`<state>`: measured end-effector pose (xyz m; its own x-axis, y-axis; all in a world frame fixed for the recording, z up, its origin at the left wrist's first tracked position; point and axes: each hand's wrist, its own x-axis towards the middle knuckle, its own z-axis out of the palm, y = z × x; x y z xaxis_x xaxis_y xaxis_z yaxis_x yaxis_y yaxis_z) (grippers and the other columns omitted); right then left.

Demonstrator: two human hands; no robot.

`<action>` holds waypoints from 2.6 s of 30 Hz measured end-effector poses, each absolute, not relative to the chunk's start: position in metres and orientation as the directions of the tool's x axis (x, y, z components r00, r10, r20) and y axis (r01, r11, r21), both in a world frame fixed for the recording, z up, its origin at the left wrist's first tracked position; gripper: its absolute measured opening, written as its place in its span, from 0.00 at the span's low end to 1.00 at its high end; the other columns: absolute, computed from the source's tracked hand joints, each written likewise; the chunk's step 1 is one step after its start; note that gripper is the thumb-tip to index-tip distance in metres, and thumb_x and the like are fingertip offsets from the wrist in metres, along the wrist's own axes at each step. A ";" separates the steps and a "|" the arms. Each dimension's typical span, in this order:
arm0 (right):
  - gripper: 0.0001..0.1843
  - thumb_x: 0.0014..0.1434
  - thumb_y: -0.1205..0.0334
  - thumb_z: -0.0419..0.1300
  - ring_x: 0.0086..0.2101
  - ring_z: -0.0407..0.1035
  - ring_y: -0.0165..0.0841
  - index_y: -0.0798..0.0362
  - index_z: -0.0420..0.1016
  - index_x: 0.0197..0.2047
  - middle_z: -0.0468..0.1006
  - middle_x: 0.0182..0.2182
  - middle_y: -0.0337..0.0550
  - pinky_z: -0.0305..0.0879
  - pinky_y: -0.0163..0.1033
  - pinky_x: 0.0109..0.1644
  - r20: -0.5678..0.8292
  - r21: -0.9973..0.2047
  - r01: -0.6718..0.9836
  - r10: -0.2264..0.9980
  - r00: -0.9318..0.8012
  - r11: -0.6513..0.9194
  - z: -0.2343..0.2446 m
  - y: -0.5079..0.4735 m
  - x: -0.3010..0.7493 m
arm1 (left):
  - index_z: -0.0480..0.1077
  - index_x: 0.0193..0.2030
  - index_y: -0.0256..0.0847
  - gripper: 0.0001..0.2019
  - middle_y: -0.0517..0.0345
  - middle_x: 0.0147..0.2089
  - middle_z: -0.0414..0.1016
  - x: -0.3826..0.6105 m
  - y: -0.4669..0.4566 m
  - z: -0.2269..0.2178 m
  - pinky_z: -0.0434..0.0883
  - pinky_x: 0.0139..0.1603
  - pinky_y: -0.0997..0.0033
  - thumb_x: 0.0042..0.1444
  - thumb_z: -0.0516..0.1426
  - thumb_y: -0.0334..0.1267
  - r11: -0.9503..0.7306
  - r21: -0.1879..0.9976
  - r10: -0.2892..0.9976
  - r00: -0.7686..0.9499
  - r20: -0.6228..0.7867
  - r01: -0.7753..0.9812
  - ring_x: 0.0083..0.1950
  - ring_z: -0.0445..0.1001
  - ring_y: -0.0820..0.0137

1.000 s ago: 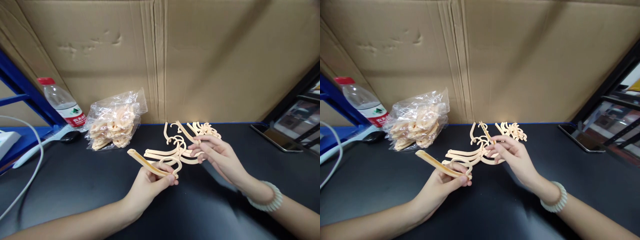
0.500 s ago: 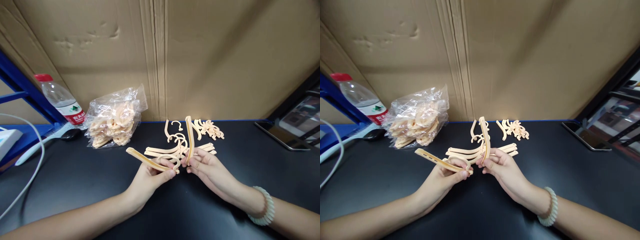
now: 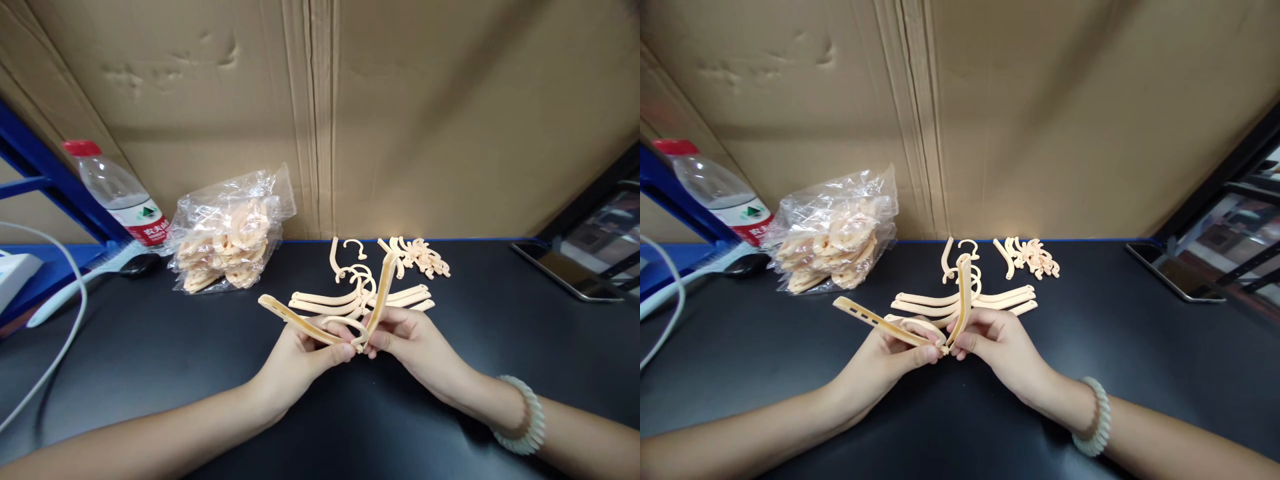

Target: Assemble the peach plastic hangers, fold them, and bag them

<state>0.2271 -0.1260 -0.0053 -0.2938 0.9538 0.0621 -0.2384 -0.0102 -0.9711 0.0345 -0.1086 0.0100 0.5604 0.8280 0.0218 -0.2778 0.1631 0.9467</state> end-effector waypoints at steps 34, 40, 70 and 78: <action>0.10 0.50 0.58 0.71 0.27 0.72 0.31 0.53 0.76 0.31 0.77 0.26 0.39 0.71 0.35 0.31 0.128 -0.897 0.350 0.916 -0.380 0.271 0.043 -0.102 0.318 | 0.68 0.33 0.37 0.14 0.64 0.30 0.73 0.015 -0.101 0.016 0.71 0.25 0.82 0.48 0.68 0.38 0.146 0.981 0.965 0.239 -0.113 -0.127 0.25 0.73 0.78; 0.10 0.55 0.54 0.66 0.28 0.71 0.32 0.52 0.75 0.30 0.77 0.26 0.38 0.66 0.36 0.34 0.155 -0.637 0.629 0.873 -0.462 0.446 0.048 -0.099 0.332 | 0.63 0.35 0.40 0.14 0.63 0.29 0.73 0.004 -0.077 0.018 0.71 0.24 0.77 0.50 0.66 0.38 -0.076 0.997 0.957 0.282 0.068 0.018 0.25 0.73 0.74; 0.08 0.60 0.61 0.62 0.33 0.66 0.35 0.52 0.74 0.28 0.72 0.30 0.41 0.62 0.40 0.38 0.129 -0.425 0.762 0.865 -0.484 0.489 0.023 -0.087 0.336 | 0.73 0.51 0.36 0.15 0.46 0.50 0.79 -0.009 -0.061 0.003 0.77 0.51 0.57 0.64 0.50 0.26 -0.903 0.033 0.385 0.770 0.508 0.429 0.51 0.77 0.59; 0.07 0.58 0.57 0.63 0.33 0.67 0.36 0.51 0.74 0.31 0.74 0.30 0.42 0.63 0.41 0.38 0.191 -0.396 0.770 0.865 -0.463 0.500 0.029 -0.089 0.333 | 0.71 0.55 0.41 0.16 0.48 0.50 0.79 -0.007 -0.062 0.003 0.74 0.54 0.60 0.61 0.54 0.28 -0.887 0.161 0.436 0.670 0.601 0.434 0.52 0.77 0.60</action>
<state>0.3334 -0.0887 0.0293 -0.4632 0.8653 0.1915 0.7702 0.4999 -0.3960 -0.0075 -0.0623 0.0032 0.6699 0.4364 0.6007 0.4336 -0.8867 0.1606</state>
